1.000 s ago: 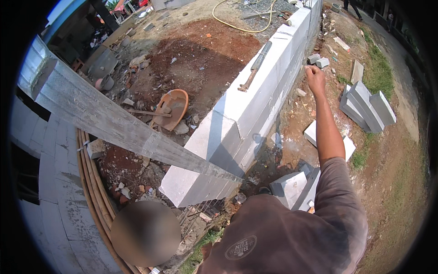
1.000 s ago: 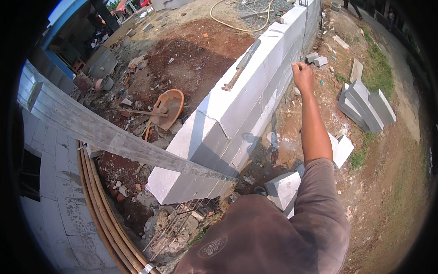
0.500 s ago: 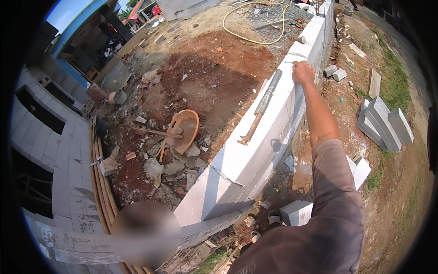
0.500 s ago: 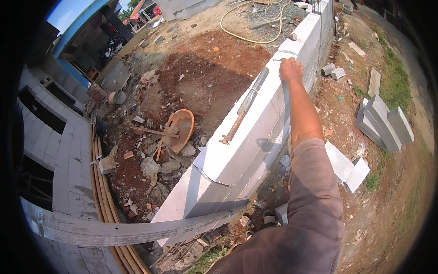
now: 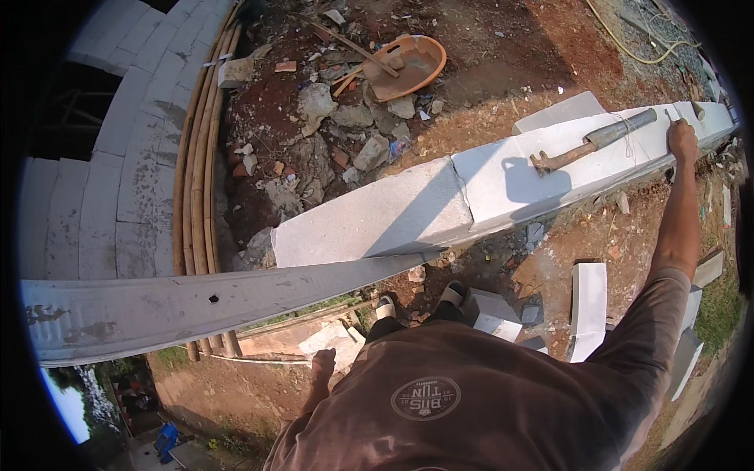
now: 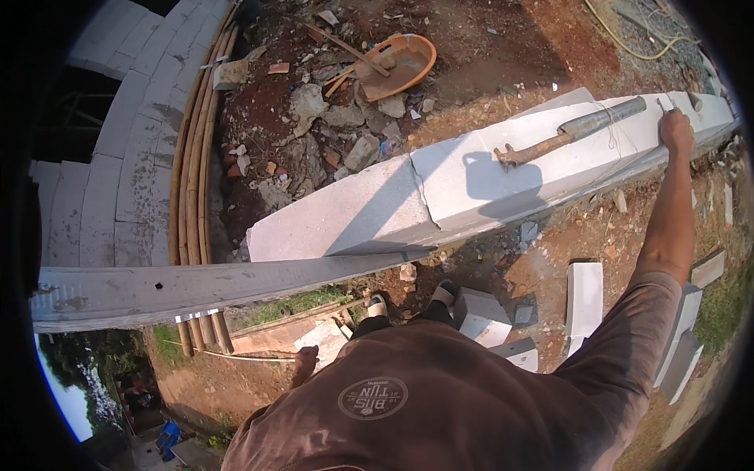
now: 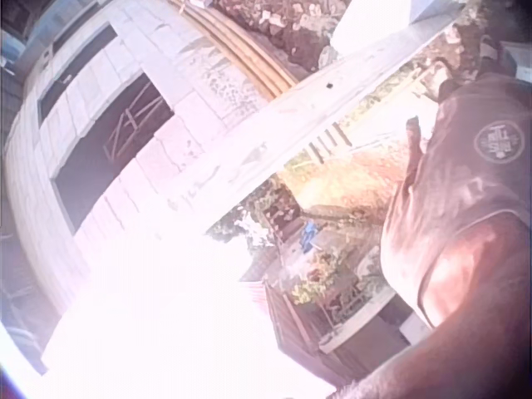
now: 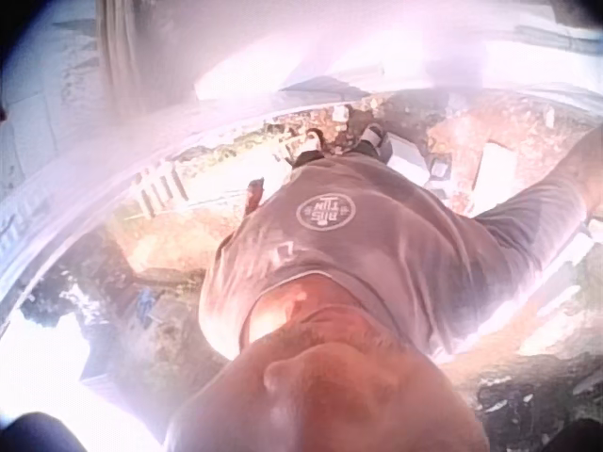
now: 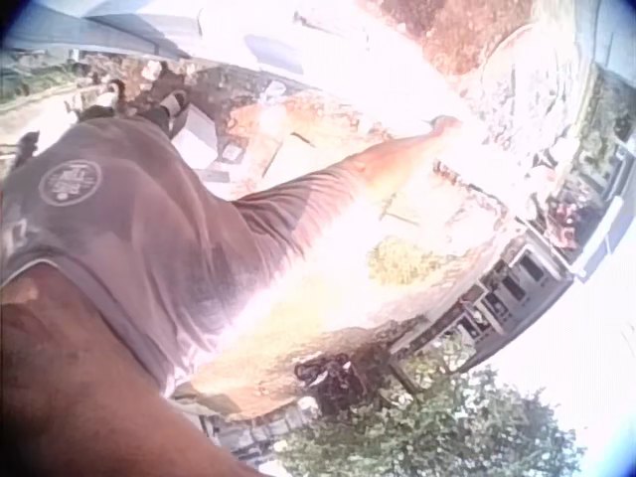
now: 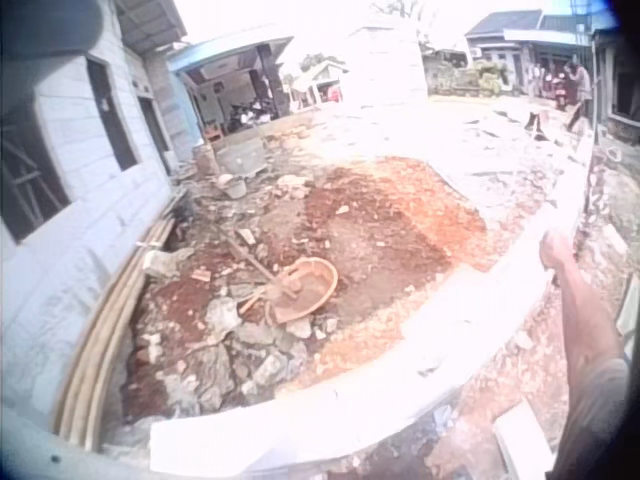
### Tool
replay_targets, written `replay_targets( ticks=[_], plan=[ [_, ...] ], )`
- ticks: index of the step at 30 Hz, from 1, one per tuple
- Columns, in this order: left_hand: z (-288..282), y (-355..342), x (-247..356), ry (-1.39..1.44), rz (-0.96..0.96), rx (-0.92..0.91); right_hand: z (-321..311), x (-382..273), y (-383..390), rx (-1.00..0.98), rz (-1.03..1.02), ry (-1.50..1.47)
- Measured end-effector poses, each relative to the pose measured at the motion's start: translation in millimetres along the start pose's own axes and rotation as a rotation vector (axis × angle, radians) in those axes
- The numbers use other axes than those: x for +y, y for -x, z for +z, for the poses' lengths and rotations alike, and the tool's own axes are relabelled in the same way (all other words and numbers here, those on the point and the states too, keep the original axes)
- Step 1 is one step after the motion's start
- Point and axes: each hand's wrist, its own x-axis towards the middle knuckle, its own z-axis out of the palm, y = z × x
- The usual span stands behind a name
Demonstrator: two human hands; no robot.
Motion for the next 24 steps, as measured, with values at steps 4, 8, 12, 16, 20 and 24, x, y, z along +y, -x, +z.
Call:
replay_targets(
  ticks=[4,8,12,16,20,24],
  plan=[
    [17,-13,56,0.164,-0.073,0.196,-26,-12,-3,0.129,-0.038,-0.409],
    [-26,-25,119,0.608,-0.048,0.536,-85,-84,100,0.276,-0.204,-1.18],
    [-121,-58,221,0.616,0.158,0.828,-164,-178,248,-0.088,-0.272,-1.512],
    [-169,-89,349,0.595,0.569,0.69,-193,-260,358,-0.478,-0.562,-1.768],
    [-172,-107,428,0.423,0.861,0.226,-218,-327,420,-0.768,-0.745,-1.794],
    [-169,-112,466,0.687,0.832,-0.053,-227,-357,443,-0.701,-0.865,-1.671]
  ],
)
